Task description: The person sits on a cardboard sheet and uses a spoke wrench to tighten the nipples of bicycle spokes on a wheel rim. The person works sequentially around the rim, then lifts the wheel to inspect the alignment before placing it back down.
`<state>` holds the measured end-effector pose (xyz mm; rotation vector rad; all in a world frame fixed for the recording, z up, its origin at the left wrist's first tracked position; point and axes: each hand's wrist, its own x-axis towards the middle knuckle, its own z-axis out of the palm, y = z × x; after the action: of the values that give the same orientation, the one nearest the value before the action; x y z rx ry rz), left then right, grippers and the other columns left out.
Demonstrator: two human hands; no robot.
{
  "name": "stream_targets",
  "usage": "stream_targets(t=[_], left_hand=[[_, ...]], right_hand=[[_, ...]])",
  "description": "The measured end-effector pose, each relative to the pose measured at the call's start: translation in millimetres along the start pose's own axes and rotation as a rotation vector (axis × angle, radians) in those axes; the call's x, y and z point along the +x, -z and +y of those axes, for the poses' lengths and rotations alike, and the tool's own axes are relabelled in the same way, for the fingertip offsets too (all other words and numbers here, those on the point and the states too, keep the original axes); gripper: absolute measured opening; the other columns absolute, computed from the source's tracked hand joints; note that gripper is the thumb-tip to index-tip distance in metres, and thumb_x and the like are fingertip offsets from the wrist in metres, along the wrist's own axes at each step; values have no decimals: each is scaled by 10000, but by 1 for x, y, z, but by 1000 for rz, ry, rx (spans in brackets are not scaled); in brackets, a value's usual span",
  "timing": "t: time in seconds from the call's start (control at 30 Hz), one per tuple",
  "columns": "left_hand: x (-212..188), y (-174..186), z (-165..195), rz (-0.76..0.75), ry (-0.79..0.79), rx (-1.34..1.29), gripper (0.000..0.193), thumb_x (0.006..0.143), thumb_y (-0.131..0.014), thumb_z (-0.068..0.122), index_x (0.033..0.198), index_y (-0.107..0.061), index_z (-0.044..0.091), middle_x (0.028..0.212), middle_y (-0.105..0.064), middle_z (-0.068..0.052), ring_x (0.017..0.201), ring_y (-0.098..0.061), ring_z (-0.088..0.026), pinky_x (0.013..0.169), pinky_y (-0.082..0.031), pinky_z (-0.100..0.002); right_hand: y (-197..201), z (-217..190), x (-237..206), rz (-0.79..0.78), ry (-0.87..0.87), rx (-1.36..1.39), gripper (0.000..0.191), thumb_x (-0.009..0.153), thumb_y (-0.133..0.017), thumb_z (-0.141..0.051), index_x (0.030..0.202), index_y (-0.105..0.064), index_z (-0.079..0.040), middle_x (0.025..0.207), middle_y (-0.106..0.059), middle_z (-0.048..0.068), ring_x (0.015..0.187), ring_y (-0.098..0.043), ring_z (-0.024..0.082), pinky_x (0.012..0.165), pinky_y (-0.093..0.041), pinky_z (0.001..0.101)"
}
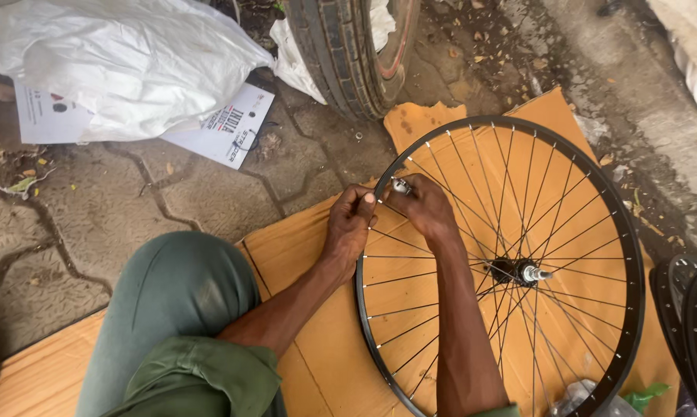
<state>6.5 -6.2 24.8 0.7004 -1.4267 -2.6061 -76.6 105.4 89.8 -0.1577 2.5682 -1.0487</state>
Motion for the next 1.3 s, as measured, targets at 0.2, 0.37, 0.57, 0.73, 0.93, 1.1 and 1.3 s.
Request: stream_targets(t=[0.2,0.37,0.57,0.73,0.93,1.1,1.3], left_hand=[[0,1,0,-2,-29,6,169,1046,-550,214,951,-615,89,818,-526,51,697,-453,-70,676,-478,-265],[1,3,-1,-23,-18,-2,158,1051,-547,211,964,-610,95,802,-498,48,699,-449,-68,691,-490,-266],[-1,2,0,-19,-29,16,182,1067,-544,231,960,-604,96,787,-469,38,698,-428,-75,684,-472,-269],[0,1,0,-23,-43,4,180,1058,-546,233,958,-604,96,803,-497,41,699,-442,-74,683,-470,-271],[2,2,-3,-16,-26,-21,164,1048,-550,226,970,-612,95,818,-505,51,712,-451,-67,700,-480,-269],[3,5,-4,-40,-35,-20,184,1055,-566,254,966,-613,99,781,-470,42,702,-444,-73,682,-478,-267],[6,1,-9,-28,-74,-57,189,1033,-587,260,1009,-647,83,800,-522,56,697,-454,-75,655,-440,-257]], right_hand=[[-13,9,-15,214,331,187,208,942,-760,-204,845,-628,-76,849,-675,28,790,-628,163,743,-527,377],[-20,5,-17,369,375,-199,182,798,-799,-43,795,-618,-29,968,-603,141,823,-651,253,688,-521,432],[-3,2,-19,221,198,-18,149,935,-680,-235,951,-664,-88,877,-705,92,802,-688,217,721,-543,376],[-11,7,3,226,-43,77,318,1006,-597,-351,907,-635,-51,826,-718,56,706,-712,154,670,-528,366],[-23,18,-2,248,352,277,230,874,-828,-151,823,-661,-1,880,-654,101,767,-634,196,707,-519,405],[-26,2,-14,379,214,-249,186,808,-826,-83,815,-650,-25,1016,-583,93,864,-669,288,716,-508,463],[-5,-1,-59,550,518,-67,289,855,-756,-56,1102,-630,23,1119,-627,125,1003,-665,307,887,-553,400]])
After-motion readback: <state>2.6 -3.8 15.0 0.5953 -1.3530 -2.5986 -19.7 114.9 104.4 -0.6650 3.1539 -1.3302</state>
